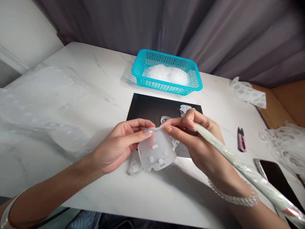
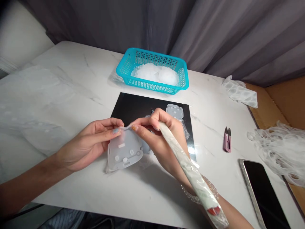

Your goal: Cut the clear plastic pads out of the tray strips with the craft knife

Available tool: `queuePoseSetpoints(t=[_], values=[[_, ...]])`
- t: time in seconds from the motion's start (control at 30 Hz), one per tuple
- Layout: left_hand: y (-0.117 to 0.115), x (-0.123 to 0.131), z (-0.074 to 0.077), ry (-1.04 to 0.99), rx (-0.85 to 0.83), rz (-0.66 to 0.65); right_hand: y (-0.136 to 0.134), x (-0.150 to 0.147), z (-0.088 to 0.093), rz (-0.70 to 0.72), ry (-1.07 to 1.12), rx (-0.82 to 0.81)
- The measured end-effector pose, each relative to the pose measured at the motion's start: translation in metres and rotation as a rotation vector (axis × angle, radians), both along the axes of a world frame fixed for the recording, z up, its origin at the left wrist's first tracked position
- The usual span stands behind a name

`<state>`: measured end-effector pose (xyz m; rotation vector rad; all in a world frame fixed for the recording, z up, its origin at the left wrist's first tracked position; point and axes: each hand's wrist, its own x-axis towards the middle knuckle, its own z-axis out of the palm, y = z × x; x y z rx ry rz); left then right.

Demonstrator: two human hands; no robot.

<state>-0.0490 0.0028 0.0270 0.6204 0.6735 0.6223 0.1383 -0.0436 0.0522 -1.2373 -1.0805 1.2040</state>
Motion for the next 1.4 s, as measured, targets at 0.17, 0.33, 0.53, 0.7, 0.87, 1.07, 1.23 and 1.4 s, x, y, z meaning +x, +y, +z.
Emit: queuePoseSetpoints(t=[0.17, 0.33, 0.53, 0.7, 0.87, 1.07, 1.23, 1.4], values=[[0.001, 0.0, -0.002, 0.019, 0.021, -0.003, 0.001, 0.001, -0.003, -0.024, -0.021, -0.008], [-0.001, 0.0, -0.01, 0.162, 0.215, -0.05, 0.002, 0.001, -0.011, -0.012, -0.012, -0.014], [0.008, 0.0, -0.016, 0.323, 0.308, 0.076, 0.01, 0.011, -0.016, -0.084, -0.114, 0.025], [0.025, -0.006, -0.018, 0.41, 0.355, 0.342, 0.006, 0.039, -0.024, -0.18, -0.23, 0.056], [0.029, -0.006, -0.028, 0.435, 0.35, 0.342, -0.023, 0.06, -0.032, -0.157, -0.494, -0.05], [0.013, 0.014, -0.023, 0.39, 0.375, 0.233, -0.042, 0.065, -0.033, -0.053, -0.5, -0.013], [0.0, 0.033, -0.011, 0.383, 0.444, 0.209, -0.039, 0.061, -0.035, -0.004, -0.488, 0.065], [-0.006, 0.039, -0.006, 0.368, 0.467, 0.205, -0.036, 0.061, -0.038, 0.038, -0.352, 0.046]])
